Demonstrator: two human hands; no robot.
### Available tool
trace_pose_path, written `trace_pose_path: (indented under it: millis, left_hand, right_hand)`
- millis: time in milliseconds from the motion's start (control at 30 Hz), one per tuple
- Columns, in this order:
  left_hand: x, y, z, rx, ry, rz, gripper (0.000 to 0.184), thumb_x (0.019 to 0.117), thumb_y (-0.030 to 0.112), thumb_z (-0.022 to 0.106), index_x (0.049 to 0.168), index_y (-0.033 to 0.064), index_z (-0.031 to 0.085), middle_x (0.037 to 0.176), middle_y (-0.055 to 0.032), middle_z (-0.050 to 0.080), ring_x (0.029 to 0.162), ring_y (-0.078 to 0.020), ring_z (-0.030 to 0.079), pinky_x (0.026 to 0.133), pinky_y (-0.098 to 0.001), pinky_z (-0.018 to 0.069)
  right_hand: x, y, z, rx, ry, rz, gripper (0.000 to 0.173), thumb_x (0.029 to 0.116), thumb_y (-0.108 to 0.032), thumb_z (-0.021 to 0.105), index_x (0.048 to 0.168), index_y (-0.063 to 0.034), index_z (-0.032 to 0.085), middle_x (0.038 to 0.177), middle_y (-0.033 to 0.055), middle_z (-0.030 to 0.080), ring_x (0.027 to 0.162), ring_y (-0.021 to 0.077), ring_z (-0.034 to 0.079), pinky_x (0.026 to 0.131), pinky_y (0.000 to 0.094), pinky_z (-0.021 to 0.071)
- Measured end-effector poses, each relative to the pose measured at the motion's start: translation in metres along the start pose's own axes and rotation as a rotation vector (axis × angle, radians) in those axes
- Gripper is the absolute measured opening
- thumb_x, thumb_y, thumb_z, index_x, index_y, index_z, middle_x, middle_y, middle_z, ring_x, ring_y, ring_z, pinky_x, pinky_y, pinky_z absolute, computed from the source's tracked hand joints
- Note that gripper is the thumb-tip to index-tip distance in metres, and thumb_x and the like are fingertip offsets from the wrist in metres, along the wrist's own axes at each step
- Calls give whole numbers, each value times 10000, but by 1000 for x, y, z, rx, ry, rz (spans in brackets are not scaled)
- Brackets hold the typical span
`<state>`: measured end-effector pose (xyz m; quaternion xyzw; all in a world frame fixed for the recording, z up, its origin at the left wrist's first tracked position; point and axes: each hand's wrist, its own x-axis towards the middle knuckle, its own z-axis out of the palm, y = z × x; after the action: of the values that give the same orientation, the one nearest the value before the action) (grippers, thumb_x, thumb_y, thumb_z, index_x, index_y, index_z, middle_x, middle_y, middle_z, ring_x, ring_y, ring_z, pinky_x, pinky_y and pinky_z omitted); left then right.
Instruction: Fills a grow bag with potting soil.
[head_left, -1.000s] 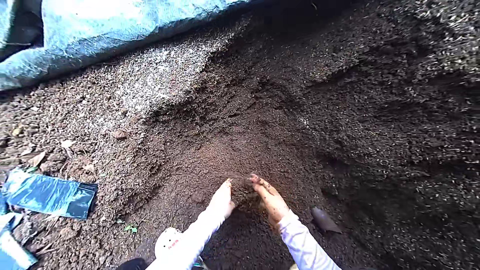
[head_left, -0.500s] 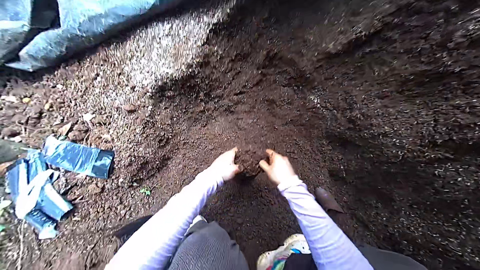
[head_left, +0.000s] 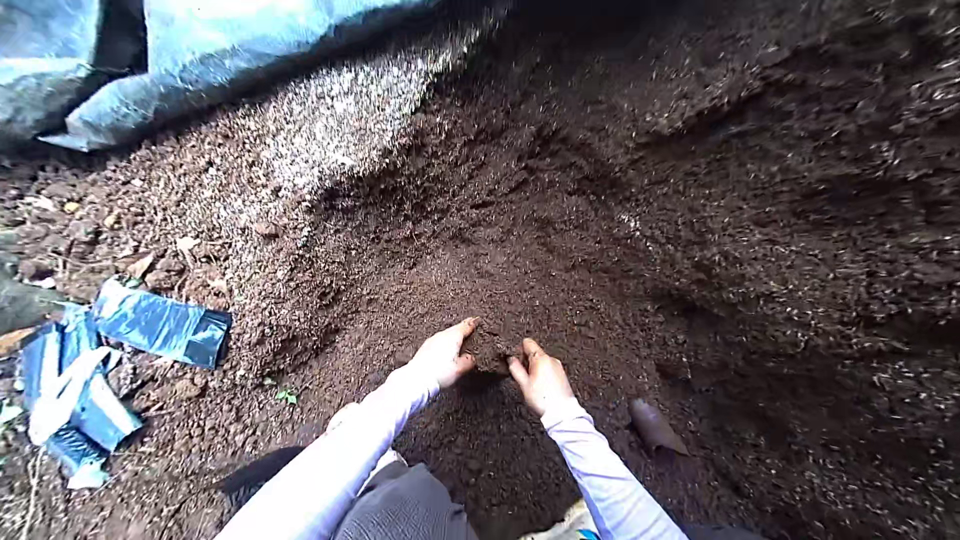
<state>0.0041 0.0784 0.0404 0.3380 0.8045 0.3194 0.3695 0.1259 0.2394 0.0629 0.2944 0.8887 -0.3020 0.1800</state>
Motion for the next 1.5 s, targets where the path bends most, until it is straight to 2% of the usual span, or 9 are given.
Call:
trace_pose_path:
  millis: [233, 400, 533, 733, 900, 1000, 1100, 1267, 1500]
  left_hand:
    - [5, -13, 15, -74, 108, 6, 675, 943, 42, 601, 1582, 73, 384, 1617, -132, 418, 1488, -247, 419, 1236, -448, 326]
    - [-3, -7, 10, 182, -70, -470, 787, 987, 724, 425, 1366, 53, 583, 1324, -224, 642, 1238, -402, 627, 991, -647, 493]
    - [5, -11, 25, 141, -222, -409, 496, 1120, 366, 322, 1216, 3, 646, 1237, -250, 660, 1210, -406, 626, 987, -640, 472]
    - [3, -11, 34, 118, -199, -365, 459, 1116, 353, 380, 1157, -9, 659, 1131, -250, 674, 1108, -400, 652, 953, -622, 481]
    - [6, -31, 18, 56, -187, -294, 434, 1095, 363, 441, 1085, -9, 664, 966, -194, 647, 917, -323, 629, 868, -553, 481]
    - [20, -35, 13, -45, -121, -427, 650, 1020, 544, 570, 1362, -7, 524, 1138, -246, 673, 1037, -366, 674, 949, -556, 520]
    - [40, -26, 21, 48, -128, -511, 815, 993, 594, 585, 1581, 100, 313, 1312, -263, 639, 1164, -397, 668, 1010, -573, 519]
    - [51, -12, 23, 220, -169, -455, 593, 1047, 333, 589, 1551, 106, 373, 1417, -244, 584, 1318, -402, 577, 1100, -602, 443]
    - [45, 1, 26, 308, -168, -481, 576, 1030, 258, 598, 1540, 104, 379, 1377, -233, 613, 1265, -391, 618, 1059, -592, 479]
  right_hand:
    - [13, 3, 10, -96, -13, 2, 457, 1054, -268, 573, 1462, -69, 522, 1439, 195, 566, 1320, 328, 581, 1117, 481, 467]
    - [9, -23, 14, -144, -35, -181, 435, 1023, -214, 630, 1437, -86, 587, 1472, 167, 548, 1340, 282, 567, 1133, 415, 461]
    - [22, -36, 37, -303, -163, -145, 383, 1061, -169, 551, 1435, -89, 576, 1558, 153, 473, 1434, 326, 469, 1164, 469, 417]
    - [28, -30, 49, -409, -231, -181, 434, 1057, 15, 402, 1468, -52, 523, 1589, 152, 438, 1445, 376, 441, 1097, 537, 465]
    - [39, -7, 3, -109, -281, -296, 366, 1034, -232, 615, 1356, -62, 638, 1407, 218, 593, 1319, 379, 567, 1119, 570, 435]
    - [50, 20, -11, 177, -179, -172, 464, 985, -282, 698, 1364, -34, 593, 1292, 223, 652, 1213, 361, 633, 1079, 550, 471]
    - [66, 30, 15, 124, -284, 69, 784, 902, -526, 750, 1421, 23, 538, 1383, 287, 587, 1314, 416, 564, 1113, 602, 422]
    - [61, -1, 14, 28, -405, 214, 818, 948, -479, 717, 1505, 39, 416, 1500, 273, 495, 1408, 378, 496, 1144, 544, 415]
    - [47, -27, 24, -6, -323, 296, 668, 974, -186, 691, 1536, 3, 383, 1520, 240, 487, 1362, 407, 533, 1052, 575, 486]
